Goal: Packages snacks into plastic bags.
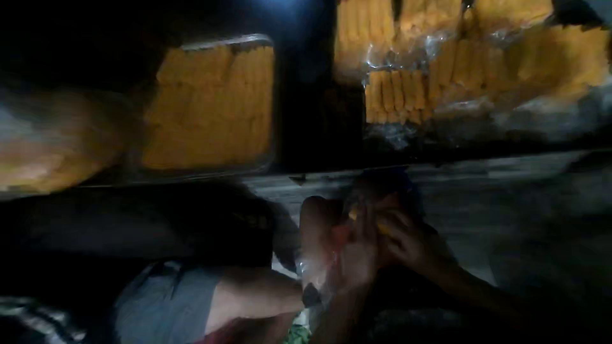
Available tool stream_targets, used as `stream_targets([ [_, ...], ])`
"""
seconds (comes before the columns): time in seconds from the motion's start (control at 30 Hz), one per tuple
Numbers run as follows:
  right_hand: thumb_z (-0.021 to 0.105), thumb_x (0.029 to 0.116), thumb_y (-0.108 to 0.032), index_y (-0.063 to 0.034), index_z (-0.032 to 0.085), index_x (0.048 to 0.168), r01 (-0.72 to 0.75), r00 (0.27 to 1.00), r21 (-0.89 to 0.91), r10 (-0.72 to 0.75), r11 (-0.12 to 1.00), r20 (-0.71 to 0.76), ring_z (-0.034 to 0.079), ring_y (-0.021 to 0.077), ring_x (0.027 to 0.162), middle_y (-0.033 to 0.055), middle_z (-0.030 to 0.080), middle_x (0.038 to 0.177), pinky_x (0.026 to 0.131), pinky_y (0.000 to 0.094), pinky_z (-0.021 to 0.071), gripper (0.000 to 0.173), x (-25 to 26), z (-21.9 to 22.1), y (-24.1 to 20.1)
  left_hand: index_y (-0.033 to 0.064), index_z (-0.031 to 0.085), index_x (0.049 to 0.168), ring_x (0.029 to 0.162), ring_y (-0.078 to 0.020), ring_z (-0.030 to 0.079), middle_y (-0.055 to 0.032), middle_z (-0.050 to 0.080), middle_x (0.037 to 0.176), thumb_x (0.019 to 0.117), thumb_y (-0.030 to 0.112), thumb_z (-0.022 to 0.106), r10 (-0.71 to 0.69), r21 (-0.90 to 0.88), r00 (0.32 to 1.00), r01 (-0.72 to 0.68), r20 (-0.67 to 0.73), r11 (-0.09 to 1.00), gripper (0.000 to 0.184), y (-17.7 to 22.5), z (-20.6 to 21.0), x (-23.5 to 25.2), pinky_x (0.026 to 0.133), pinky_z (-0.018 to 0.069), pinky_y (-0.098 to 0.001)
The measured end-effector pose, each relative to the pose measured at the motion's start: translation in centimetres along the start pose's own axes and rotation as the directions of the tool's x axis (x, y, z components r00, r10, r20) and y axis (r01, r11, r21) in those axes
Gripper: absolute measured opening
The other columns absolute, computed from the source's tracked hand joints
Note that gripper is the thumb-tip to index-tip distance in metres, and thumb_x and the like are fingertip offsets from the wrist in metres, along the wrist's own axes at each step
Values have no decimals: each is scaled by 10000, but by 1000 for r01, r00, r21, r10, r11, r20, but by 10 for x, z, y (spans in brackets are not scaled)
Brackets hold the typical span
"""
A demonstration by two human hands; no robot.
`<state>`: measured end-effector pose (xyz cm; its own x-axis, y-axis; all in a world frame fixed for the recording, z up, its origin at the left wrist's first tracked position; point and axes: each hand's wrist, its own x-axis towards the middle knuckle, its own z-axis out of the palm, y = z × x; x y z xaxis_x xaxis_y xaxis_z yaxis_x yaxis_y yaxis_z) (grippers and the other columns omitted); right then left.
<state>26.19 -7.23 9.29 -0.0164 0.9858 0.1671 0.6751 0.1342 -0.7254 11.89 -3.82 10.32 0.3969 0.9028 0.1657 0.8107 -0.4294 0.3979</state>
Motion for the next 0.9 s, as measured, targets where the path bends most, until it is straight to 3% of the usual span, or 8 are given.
stream_targets([
  [0.1,640,976,-165,-45,723,1248,165,986,-93,-168,982,-25,669,314,1178,217,668,1293,1019,408,547,310,-4,0,26,-3,494,1489,887,-343,757,-210,559,1468,914,38,648,-35,-156,981,65,191,986,597,7,0,1,710,617,-477],
  [0.2,633,959,-82,-57,750,1144,286,958,-208,-284,936,38,687,325,1122,181,699,1227,964,436,574,221,-2,-12,29,-26,493,1482,1040,-343,729,-222,566,1453,850,-6,685,51,-307,981,8,185,952,661,14,-4,5,831,610,-461],
  [0.3,621,943,-67,-48,757,1069,288,958,-255,-275,923,87,688,349,1092,175,714,1161,934,472,579,186,2,-21,27,-17,478,1498,941,-303,753,-187,534,1501,843,-14,686,134,-338,980,-78,148,938,687,23,-3,9,733,621,-436],
  [0.43,611,963,-102,-19,733,1180,183,982,-279,-166,943,86,660,361,1190,215,680,1273,1003,462,547,263,1,-24,29,-46,455,1500,1050,-277,736,-195,478,1547,852,6,694,182,-416,979,-127,95,900,692,27,6,12,789,617,-395],
  [0.6,610,979,-193,-54,654,1344,142,990,-208,-142,968,12,648,351,1213,221,644,1340,1030,469,530,392,-15,-31,34,-79,437,1495,1211,-349,663,-254,496,1509,842,35,721,38,-509,989,42,145,860,721,23,17,13,965,566,-454],
  [0.77,585,991,-159,-11,729,1170,183,948,-291,-247,939,-199,691,296,1109,209,710,1194,988,359,546,273,-22,-28,38,-43,539,1440,871,-314,763,-215,576,1449,844,-11,675,184,-407,982,-149,46,901,612,32,16,19,652,615,-428],
  [0.83,589,978,-143,-9,739,1122,186,930,-330,-275,926,-245,692,278,1097,202,721,1153,990,337,538,247,-18,-27,39,-33,578,1407,861,-302,768,-198,594,1435,882,-5,642,250,-338,967,-218,53,915,530,36,11,18,655,619,-413],
  [0.9,605,953,-114,34,742,1097,90,964,-301,-159,950,-215,705,293,1082,212,731,1130,973,357,548,248,-15,-25,33,-10,553,1439,884,-286,767,-168,562,1481,926,3,604,263,-302,955,-214,134,929,515,39,7,17,666,615,-404],
])
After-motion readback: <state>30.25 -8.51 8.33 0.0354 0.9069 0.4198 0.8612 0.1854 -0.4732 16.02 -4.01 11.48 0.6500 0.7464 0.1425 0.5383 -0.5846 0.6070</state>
